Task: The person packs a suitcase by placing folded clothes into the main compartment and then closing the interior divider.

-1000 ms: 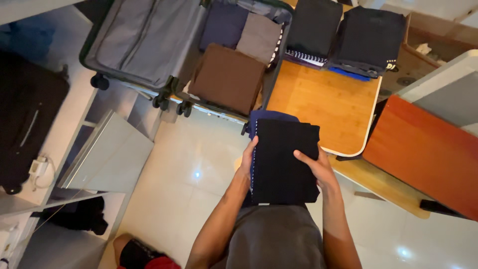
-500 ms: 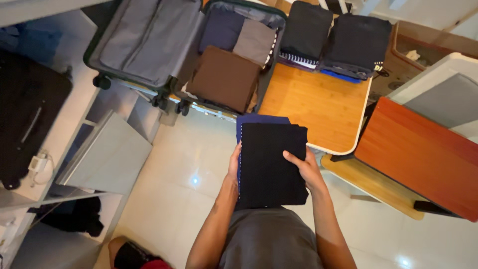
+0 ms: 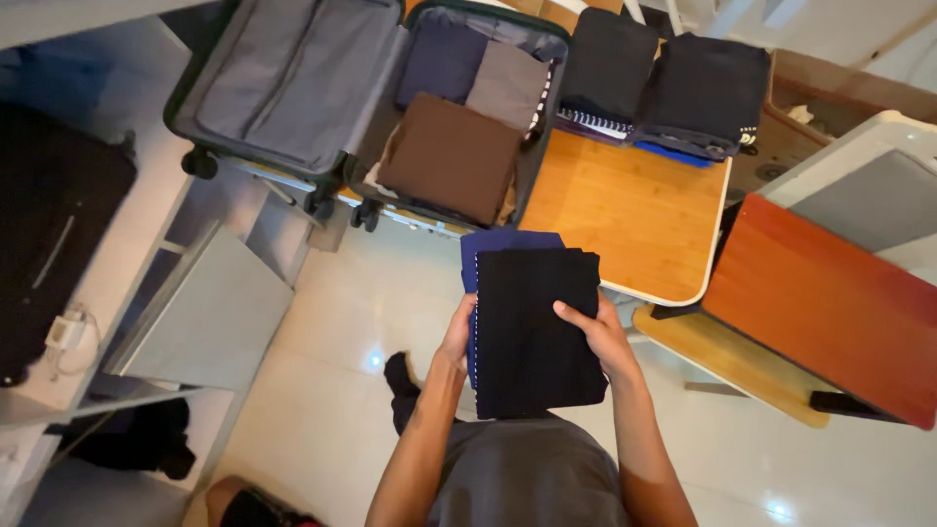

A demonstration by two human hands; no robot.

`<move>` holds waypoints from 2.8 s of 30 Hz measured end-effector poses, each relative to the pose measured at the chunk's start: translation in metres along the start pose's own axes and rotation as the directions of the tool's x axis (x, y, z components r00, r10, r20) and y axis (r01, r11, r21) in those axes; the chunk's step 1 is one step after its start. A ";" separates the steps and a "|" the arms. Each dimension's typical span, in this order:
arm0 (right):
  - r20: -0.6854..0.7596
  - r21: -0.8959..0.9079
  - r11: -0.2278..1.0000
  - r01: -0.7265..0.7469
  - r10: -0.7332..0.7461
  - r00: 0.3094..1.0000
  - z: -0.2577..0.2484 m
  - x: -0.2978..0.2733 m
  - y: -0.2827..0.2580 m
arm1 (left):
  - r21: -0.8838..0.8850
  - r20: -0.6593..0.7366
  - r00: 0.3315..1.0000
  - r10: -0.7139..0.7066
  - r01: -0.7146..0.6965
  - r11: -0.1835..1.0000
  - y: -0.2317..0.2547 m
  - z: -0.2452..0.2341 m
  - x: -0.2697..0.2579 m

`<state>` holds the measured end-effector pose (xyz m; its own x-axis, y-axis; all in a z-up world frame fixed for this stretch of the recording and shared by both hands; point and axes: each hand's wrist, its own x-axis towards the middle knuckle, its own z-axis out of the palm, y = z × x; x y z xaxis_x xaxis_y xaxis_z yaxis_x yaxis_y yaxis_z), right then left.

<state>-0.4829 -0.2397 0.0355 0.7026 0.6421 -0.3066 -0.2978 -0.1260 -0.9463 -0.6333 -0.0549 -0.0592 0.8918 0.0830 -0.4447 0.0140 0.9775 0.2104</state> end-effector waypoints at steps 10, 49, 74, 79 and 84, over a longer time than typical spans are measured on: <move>-0.095 0.020 0.999 0.046 -0.044 0.994 0.129 0.025 0.002 | 0.235 -0.013 1.000 0.006 -0.003 0.972 0.125 -0.042 -0.030; -0.104 0.111 0.994 0.026 -0.014 0.994 0.216 0.179 -0.041 | 0.420 -0.098 0.994 -0.040 0.077 0.904 0.339 -0.027 0.091; -0.465 0.204 0.971 0.122 -0.014 0.885 0.167 0.230 -0.060 | 0.643 -0.061 0.946 -0.317 0.280 0.713 0.343 -0.020 0.266; -0.444 0.162 0.986 0.047 0.031 0.895 0.146 0.242 -0.047 | 0.634 -0.122 0.949 -0.290 0.299 0.714 0.340 -0.037 0.276; -0.420 0.109 0.994 -0.009 0.055 0.906 0.133 0.244 -0.045 | 0.642 -0.199 0.953 -0.229 0.304 0.704 0.341 -0.040 0.266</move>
<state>-0.3839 0.0226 0.0171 0.8915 0.2577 -0.3726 -0.3731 -0.0488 -0.9265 -0.4095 0.3086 -0.1400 0.7564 -0.1061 -0.6455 0.5707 0.5892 0.5719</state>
